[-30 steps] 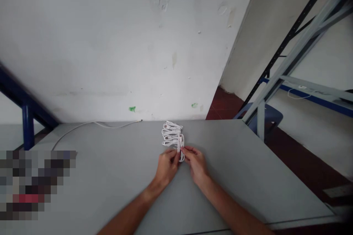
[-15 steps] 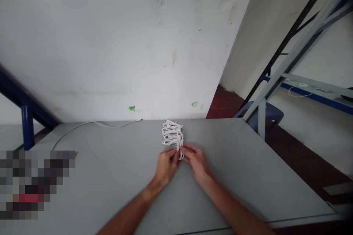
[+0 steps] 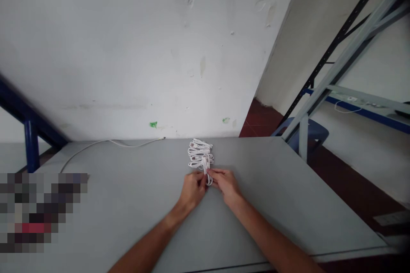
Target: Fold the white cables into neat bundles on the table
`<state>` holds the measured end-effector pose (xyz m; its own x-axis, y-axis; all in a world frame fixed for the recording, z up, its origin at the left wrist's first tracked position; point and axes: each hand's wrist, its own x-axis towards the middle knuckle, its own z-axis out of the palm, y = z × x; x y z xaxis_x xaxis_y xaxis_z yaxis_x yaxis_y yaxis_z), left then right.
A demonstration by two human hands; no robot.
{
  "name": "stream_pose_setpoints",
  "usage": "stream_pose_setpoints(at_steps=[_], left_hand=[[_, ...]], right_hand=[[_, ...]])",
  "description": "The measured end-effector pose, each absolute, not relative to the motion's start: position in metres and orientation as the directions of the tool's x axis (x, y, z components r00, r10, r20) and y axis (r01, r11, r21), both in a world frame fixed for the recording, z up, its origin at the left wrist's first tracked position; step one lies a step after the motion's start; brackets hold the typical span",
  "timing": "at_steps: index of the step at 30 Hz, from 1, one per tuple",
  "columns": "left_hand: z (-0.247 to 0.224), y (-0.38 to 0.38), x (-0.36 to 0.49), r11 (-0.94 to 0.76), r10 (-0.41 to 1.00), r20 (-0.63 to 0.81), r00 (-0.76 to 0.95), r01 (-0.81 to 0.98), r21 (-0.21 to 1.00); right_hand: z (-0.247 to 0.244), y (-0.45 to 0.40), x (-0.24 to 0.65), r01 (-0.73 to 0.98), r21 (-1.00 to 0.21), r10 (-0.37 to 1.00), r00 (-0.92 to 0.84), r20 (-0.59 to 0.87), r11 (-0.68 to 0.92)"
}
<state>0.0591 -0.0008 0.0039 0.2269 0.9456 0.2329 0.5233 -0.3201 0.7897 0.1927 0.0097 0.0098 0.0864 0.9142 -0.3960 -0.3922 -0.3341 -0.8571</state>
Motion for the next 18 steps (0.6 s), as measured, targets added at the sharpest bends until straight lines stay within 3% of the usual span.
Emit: stream_pose_setpoints(at_steps=[8, 18], left_hand=[[-0.012, 0.002, 0.06, -0.529, 0.846, 0.451, 0.285, 0.558, 0.639], [0.0, 0.01, 0.049, -0.463, 0.886, 0.354, 0.299, 0.583, 0.668]], right_hand=[[0.006, 0.014, 0.192, -0.389, -0.862, 0.918, 0.091, -0.386, -0.324], [0.006, 0.019, 0.19, -0.286, -0.929, 0.936, 0.191, -0.296, -0.236]])
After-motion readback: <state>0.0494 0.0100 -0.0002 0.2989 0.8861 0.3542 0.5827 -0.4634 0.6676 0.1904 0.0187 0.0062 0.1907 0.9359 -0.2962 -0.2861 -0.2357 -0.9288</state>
